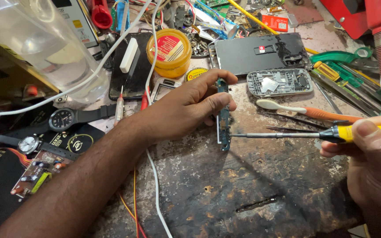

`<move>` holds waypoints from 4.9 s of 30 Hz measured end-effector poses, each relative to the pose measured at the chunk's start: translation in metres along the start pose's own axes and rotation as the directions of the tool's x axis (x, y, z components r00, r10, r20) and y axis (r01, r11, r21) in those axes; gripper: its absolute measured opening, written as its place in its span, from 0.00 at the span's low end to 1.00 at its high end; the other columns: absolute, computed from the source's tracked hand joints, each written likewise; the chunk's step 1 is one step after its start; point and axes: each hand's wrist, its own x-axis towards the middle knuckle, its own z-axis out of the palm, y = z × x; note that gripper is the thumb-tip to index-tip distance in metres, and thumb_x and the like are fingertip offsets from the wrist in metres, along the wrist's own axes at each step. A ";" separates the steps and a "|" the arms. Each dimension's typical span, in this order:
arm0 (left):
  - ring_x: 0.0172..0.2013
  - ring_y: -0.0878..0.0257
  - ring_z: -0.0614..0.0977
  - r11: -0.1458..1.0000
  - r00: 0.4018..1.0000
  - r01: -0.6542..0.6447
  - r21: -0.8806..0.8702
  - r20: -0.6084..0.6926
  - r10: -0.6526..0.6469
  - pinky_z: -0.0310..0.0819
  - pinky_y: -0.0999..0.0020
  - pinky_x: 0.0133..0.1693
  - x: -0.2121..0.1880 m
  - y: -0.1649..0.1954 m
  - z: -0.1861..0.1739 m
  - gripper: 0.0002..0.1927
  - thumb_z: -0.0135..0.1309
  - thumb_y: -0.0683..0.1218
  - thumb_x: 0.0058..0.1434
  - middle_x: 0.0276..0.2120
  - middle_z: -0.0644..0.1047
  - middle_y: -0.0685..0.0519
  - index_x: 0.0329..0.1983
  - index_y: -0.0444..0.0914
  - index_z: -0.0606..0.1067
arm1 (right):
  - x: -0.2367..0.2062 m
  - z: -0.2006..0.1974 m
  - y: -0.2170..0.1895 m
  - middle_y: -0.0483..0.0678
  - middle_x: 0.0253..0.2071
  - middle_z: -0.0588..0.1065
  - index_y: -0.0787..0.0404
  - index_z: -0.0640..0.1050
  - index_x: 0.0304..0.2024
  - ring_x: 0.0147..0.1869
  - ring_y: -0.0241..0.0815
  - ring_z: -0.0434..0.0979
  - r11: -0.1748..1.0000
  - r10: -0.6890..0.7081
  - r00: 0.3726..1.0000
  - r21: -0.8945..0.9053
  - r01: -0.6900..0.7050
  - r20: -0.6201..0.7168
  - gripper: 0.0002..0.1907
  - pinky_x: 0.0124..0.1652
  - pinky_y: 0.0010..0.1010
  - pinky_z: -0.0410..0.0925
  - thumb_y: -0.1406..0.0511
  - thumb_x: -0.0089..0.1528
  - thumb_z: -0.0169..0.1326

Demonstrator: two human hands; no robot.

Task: The person uses a soldering iron to reflow solder on a small blue circuit board, then tests the board with multimeter probes. The work is performed on a cluttered repair bench with various tools and disassembled devices visible.

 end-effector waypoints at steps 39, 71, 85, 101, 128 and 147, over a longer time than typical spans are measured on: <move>0.42 0.71 0.79 1.000 1.000 0.020 0.020 0.000 -0.020 0.79 0.71 0.42 0.000 0.001 -0.001 0.21 0.43 0.53 0.72 0.44 0.79 0.57 0.66 0.43 0.64 | 0.002 0.003 -0.005 0.58 0.35 0.75 0.69 0.69 0.46 0.36 0.46 0.82 0.998 -0.007 1.000 -0.062 0.007 0.002 0.17 0.42 0.35 0.80 0.60 0.77 0.54; 0.39 0.71 0.78 0.999 0.999 0.032 0.025 -0.012 -0.031 0.78 0.71 0.41 -0.001 0.002 -0.001 0.22 0.44 0.53 0.72 0.44 0.80 0.56 0.66 0.43 0.64 | 0.000 0.001 -0.004 0.58 0.34 0.75 0.68 0.69 0.45 0.35 0.45 0.81 1.000 0.019 1.000 -0.020 -0.019 -0.009 0.16 0.43 0.36 0.80 0.60 0.77 0.54; 0.41 0.71 0.79 0.999 0.999 0.033 0.033 -0.010 -0.032 0.78 0.71 0.42 -0.001 0.002 -0.001 0.21 0.44 0.53 0.72 0.45 0.81 0.56 0.66 0.44 0.64 | 0.000 -0.001 0.000 0.59 0.35 0.76 0.70 0.70 0.45 0.35 0.46 0.82 1.000 0.003 1.000 -0.004 -0.003 -0.009 0.17 0.41 0.35 0.79 0.61 0.77 0.55; 0.43 0.70 0.80 1.000 1.000 0.020 0.013 -0.003 -0.020 0.79 0.70 0.43 -0.001 0.001 0.000 0.22 0.43 0.53 0.72 0.45 0.81 0.55 0.67 0.43 0.64 | 0.002 -0.002 0.000 0.59 0.34 0.76 0.69 0.70 0.44 0.34 0.45 0.81 1.000 -0.009 1.000 -0.006 0.009 0.008 0.16 0.40 0.34 0.80 0.60 0.76 0.54; 0.44 0.71 0.81 1.000 1.000 0.011 0.004 0.004 -0.012 0.80 0.70 0.44 -0.001 -0.001 -0.001 0.22 0.43 0.53 0.72 0.46 0.81 0.56 0.67 0.43 0.63 | 0.001 0.004 -0.007 0.58 0.36 0.75 0.69 0.69 0.46 0.36 0.45 0.82 0.999 -0.004 1.000 -0.047 0.004 0.001 0.16 0.43 0.36 0.80 0.60 0.77 0.53; 0.43 0.72 0.80 0.999 1.000 0.028 0.017 -0.012 -0.028 0.79 0.71 0.42 -0.001 0.001 -0.001 0.21 0.43 0.53 0.72 0.46 0.81 0.57 0.66 0.44 0.64 | 0.003 0.001 -0.002 0.60 0.36 0.75 0.69 0.69 0.45 0.35 0.46 0.81 1.000 -0.011 1.000 -0.005 0.011 0.001 0.17 0.41 0.35 0.79 0.60 0.77 0.55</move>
